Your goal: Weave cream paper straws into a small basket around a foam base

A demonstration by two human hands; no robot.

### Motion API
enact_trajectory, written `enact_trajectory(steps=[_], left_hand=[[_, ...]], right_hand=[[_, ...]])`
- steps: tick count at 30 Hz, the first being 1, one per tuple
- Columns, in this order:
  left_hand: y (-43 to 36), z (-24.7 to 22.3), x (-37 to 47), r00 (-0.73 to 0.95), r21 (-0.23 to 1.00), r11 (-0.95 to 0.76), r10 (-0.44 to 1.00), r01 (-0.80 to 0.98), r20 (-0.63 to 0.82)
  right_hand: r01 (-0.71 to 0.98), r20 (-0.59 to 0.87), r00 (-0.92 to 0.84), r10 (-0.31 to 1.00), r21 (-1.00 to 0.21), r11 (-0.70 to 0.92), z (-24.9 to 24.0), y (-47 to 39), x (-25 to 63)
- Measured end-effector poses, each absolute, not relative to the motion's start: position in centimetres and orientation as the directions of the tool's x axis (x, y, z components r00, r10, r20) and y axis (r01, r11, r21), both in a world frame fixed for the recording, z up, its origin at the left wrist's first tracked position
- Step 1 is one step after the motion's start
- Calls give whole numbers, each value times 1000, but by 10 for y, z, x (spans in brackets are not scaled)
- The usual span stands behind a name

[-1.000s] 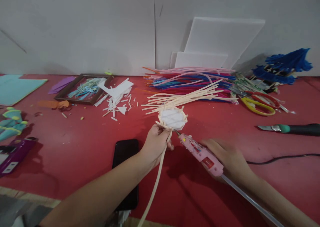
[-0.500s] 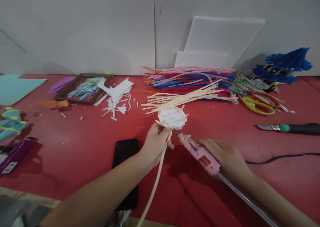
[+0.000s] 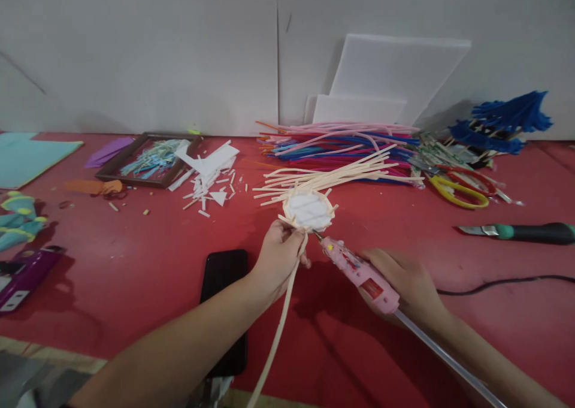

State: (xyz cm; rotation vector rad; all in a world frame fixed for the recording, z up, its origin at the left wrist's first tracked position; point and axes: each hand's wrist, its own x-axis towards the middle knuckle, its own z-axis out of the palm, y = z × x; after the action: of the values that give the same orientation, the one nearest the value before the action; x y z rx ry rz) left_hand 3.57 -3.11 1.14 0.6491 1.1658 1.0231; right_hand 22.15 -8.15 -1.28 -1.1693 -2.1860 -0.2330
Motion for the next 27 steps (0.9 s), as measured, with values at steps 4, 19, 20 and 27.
enact_trajectory(steps=[4, 19, 20, 27], left_hand=[[-32, 13, 37, 51, 865, 407, 910, -291, -411], [-32, 13, 35, 65, 859, 403, 912, -315, -404], [-33, 13, 35, 59, 860, 401, 913, -315, -404], [-35, 15, 36, 33, 882, 373, 924, -289, -380]], right_hand=[[807, 600, -385, 701, -150, 572, -16, -82, 219], [797, 554, -307, 774, -295, 528, -29, -85, 223], [788, 556, -304, 774, -310, 532, -28, -85, 222], [748, 608, -289, 739, -338, 571, -21, -84, 221]])
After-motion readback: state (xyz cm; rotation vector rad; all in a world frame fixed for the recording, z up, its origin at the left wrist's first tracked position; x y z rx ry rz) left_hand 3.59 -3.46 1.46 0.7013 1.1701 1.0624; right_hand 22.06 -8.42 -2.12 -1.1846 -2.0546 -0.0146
